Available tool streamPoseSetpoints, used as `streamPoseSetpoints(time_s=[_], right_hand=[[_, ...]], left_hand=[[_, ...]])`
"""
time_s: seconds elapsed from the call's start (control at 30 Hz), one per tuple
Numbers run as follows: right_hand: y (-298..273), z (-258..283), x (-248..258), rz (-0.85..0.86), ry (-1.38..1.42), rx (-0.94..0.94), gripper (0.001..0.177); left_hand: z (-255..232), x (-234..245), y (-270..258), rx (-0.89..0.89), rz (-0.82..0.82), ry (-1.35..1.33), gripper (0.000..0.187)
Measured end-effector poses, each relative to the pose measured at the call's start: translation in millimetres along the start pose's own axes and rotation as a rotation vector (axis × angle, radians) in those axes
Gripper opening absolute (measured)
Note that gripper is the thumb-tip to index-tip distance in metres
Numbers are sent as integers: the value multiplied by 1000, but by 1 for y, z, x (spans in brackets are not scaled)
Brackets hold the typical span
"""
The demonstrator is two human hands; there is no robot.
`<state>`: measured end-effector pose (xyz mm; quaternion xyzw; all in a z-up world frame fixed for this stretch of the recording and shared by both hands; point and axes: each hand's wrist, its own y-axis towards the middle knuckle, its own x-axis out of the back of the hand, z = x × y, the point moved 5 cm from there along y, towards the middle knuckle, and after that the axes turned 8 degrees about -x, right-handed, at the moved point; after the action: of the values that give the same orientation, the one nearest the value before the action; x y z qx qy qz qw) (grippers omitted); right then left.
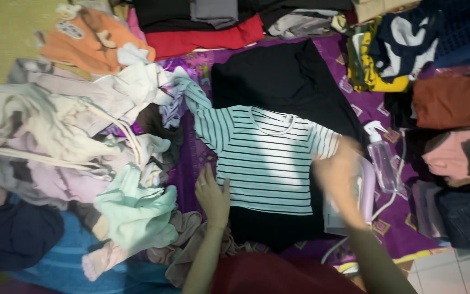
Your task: Iron various items of clothing including shorts, shirts, and children's clothes on a bed.
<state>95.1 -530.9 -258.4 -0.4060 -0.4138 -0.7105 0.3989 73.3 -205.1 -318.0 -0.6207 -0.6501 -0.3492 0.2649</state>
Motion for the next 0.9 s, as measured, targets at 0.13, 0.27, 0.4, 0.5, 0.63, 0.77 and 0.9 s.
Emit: streamPoseSetpoints(time_s=[0.13,0.27,0.4,0.5,0.63,0.77,0.9], right_hand=[[-6,178,-119,525,438,104,68],[3,246,-164,554,-30,304,69],[76,183,-236,269,283,44,23],[167,123,-199,190,905,-260,20],[273,92,-73,505,1639,-548,22],[310,52,59,262,1873,-333,38],[253,48,153,33,1440,129,24]], left_hand=[[16,9,-21,313,177,-64,48],[28,5,-26,186,78,-169,34],[18,16,-3,58,-119,-478,27],[-10,22,44,59,-125,-668,24],[-87,68,145,-233,-231,-528,28],[-154,118,202,-538,-373,-401,21],[-182,153,191,-774,-454,-302,17]])
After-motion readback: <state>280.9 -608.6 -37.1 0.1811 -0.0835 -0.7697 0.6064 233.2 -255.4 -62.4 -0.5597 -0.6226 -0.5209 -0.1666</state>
